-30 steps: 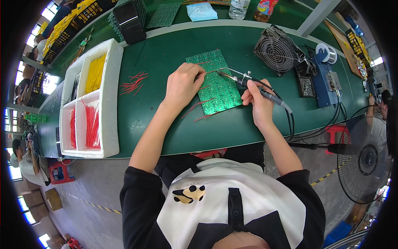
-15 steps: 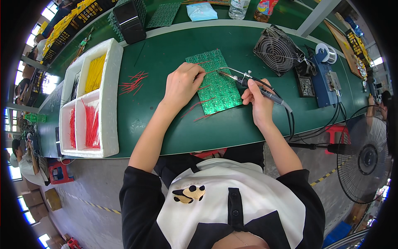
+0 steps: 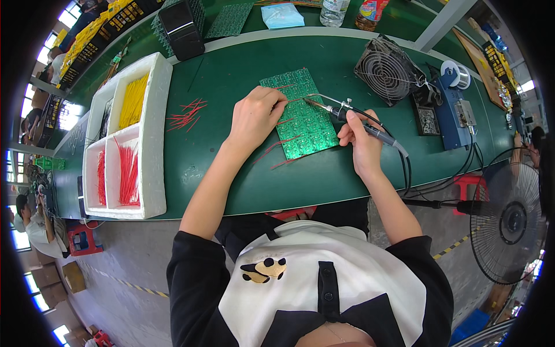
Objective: The person takes wires from a partitioned container and solders them onto a circuit board using a soldering iron.
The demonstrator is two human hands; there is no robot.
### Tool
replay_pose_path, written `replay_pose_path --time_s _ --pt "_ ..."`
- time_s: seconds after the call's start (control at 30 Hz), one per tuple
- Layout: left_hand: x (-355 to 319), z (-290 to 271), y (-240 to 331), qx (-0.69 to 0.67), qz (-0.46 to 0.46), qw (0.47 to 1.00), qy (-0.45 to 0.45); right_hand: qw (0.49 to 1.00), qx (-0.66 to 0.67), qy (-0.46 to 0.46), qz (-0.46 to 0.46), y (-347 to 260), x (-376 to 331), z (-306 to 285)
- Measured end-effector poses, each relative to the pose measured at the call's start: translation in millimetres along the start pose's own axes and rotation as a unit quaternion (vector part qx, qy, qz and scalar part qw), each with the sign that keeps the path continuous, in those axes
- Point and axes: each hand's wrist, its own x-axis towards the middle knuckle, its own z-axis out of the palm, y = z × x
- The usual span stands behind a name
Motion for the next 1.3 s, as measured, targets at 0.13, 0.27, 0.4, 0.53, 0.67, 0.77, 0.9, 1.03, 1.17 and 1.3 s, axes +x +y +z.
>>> replay_pose_path --time_s 0.13,0.27,0.4,0.53,0.67,0.77,0.9,1.03,1.17,1.3 --pt "0 1 0 0.001 0.006 1.0 0.005 1.0 0.006 0.007 -0.004 0 0 -1" --pt "0 2 1 -0.001 0.003 1.0 0.004 1.0 0.007 0.01 -0.004 0 0 -1" --pt "-1 1 1 -0.004 0.003 1.0 0.003 1.0 0.015 0.009 -0.008 0 -1 -2" --pt "-1 -9 4 -0.018 -0.035 0.999 -0.033 0.999 0.05 0.009 -0.005 -1 2 0" --pt "13 -50 6 -0.008 0.003 0.998 0.055 0.997 0.074 0.031 -0.007 -8 1 -3" --pt "-6 -85 29 0.0 -0.132 0.991 0.017 0.996 0.064 0.062 -0.012 -10 -3 -12" --pt "-67 -80 39 0.026 -0.145 0.984 -0.102 0.992 0.093 0.08 -0.012 -10 -12 -20" --pt "-89 -59 38 0.044 -0.138 0.982 -0.123 0.989 0.119 0.086 -0.005 -8 -15 -19" --pt "-85 -64 35 0.112 -0.067 0.984 -0.125 0.988 0.124 0.085 -0.02 -8 -18 -23" --pt "-66 -85 29 0.044 -0.152 0.986 -0.049 0.987 0.136 0.083 -0.004 -7 -21 -25"
